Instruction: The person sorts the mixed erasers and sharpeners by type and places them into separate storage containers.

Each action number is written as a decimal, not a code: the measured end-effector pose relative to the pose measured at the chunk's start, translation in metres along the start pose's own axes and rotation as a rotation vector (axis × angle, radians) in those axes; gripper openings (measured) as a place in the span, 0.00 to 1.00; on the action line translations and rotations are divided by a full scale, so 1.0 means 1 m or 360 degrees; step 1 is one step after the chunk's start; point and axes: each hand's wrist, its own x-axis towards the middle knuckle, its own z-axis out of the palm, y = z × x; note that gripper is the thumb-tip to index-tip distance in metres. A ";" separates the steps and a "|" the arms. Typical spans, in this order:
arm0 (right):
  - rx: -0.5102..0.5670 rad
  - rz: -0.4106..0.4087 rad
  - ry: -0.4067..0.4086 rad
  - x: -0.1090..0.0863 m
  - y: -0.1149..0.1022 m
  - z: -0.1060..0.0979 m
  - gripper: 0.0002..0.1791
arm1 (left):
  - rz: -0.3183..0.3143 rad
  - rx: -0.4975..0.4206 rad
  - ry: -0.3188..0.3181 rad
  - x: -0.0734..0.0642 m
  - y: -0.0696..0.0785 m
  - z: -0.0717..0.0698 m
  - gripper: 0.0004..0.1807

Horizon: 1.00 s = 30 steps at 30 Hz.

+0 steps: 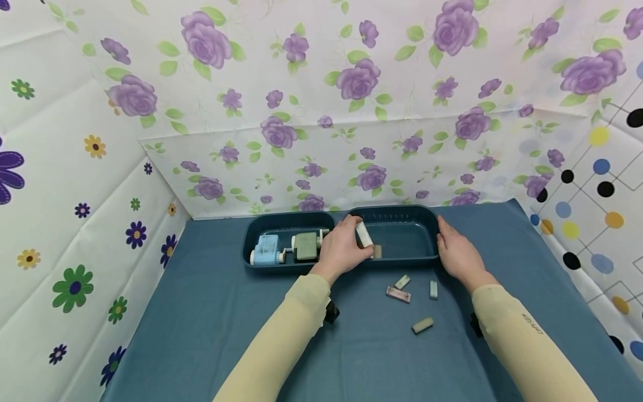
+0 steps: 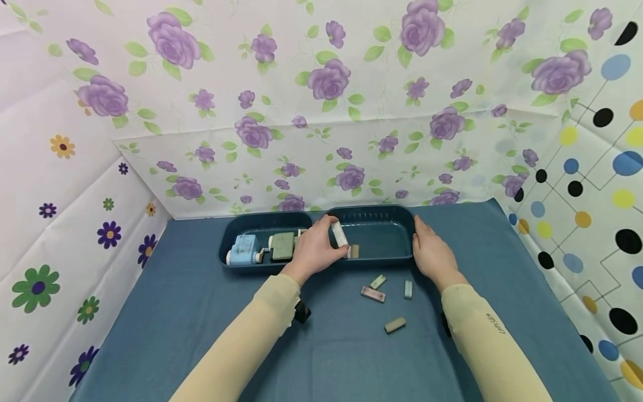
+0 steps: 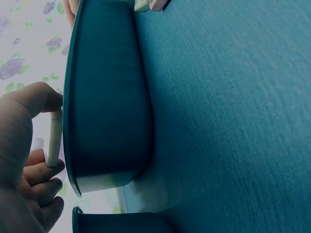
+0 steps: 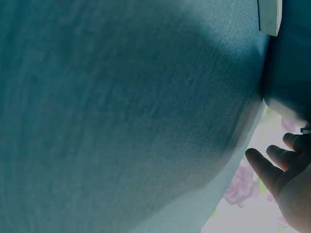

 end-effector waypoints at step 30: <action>-0.0002 0.0007 -0.0005 -0.001 0.000 -0.002 0.34 | 0.0073 0.0178 -0.0335 0.033 0.030 0.016 0.40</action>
